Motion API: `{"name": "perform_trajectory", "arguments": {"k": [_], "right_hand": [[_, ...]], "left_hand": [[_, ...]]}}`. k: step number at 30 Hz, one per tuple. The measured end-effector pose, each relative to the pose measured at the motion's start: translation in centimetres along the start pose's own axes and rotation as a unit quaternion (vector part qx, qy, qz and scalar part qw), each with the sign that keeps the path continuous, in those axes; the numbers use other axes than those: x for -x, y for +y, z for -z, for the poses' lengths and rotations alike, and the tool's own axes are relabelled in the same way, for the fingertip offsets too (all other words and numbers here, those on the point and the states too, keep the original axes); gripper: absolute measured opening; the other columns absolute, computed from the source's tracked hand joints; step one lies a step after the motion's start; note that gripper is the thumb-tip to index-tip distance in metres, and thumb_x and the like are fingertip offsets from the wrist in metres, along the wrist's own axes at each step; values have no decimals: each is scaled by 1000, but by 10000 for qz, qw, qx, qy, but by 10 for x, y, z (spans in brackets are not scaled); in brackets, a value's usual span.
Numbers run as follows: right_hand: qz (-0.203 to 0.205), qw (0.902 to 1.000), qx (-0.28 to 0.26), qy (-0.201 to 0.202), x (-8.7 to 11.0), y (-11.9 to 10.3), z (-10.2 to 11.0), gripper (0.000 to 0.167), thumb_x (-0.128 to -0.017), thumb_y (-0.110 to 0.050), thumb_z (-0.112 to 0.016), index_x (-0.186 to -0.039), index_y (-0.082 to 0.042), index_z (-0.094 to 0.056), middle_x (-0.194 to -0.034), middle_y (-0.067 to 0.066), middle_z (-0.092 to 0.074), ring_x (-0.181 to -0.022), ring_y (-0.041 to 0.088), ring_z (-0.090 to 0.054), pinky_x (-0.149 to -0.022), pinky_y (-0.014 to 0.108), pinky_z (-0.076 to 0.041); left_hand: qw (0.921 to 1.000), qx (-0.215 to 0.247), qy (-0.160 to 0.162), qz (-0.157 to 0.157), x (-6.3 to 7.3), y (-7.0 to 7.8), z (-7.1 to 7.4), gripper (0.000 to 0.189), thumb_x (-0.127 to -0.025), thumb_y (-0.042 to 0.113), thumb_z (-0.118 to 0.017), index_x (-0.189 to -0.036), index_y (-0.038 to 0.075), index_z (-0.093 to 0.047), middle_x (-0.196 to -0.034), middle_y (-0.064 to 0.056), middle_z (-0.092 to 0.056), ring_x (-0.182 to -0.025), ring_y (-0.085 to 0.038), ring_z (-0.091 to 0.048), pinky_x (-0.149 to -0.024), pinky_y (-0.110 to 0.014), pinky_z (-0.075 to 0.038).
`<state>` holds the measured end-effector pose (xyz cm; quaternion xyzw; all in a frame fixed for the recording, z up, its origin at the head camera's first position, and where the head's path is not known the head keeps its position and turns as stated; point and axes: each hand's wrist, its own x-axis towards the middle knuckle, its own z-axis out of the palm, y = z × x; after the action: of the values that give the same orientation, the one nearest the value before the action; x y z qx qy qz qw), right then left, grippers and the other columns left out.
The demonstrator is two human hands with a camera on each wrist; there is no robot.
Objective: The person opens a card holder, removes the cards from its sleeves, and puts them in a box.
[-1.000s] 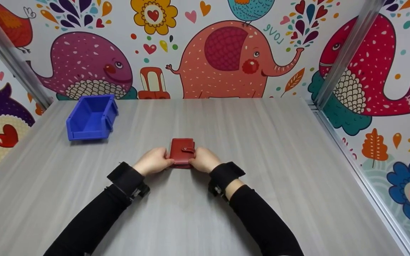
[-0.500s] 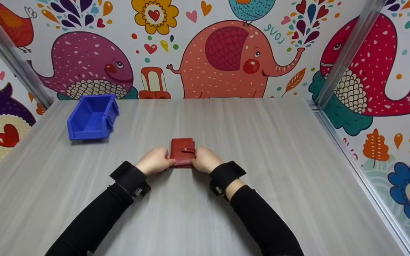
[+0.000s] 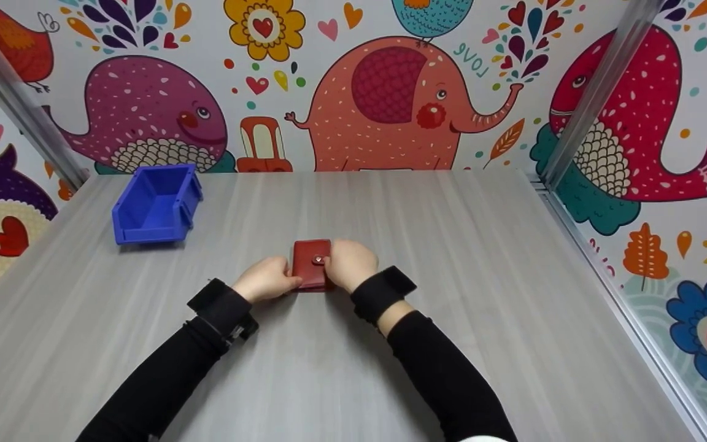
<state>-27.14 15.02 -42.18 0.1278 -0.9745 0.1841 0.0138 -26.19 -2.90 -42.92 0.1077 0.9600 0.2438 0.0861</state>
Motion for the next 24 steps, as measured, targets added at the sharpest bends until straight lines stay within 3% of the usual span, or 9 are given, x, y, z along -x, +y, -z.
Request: {"name": "perform_trajectory", "arguments": {"k": [6, 12, 24], "right_hand": [[377, 9958, 793, 256, -6, -11, -10, 31, -94, -31, -67, -93, 0, -63, -83, 17, -67, -77, 35, -66, -68, 50, -53], [396, 9917, 1158, 385, -8, -16, -19, 41, -91, -38, -70, -98, 2, -64, -85, 20, -68, -77, 38, -67, -64, 52, -53], [218, 9901, 1316, 427, -9, -19, -20, 28, -94, -26, -64, -91, 2, -62, -82, 17, -67, -74, 36, -67, -60, 51, -54]], "left_hand": [[10000, -78, -31, -45, 0, -1, 1, 15, -86, 20, -64, -77, 9, -59, -88, -9, -67, -68, -21, -52, -66, -38, -47], [9999, -107, -36, -101, 0, -1, 1, 16, -86, 21, -63, -76, 10, -59, -87, -9, -67, -68, -21, -53, -66, -38, -47], [9997, -128, -12, -217, -2, -3, 0, 15, -86, 19, -64, -78, 7, -62, -89, -11, -69, -68, -22, -54, -69, -41, -49]]}}
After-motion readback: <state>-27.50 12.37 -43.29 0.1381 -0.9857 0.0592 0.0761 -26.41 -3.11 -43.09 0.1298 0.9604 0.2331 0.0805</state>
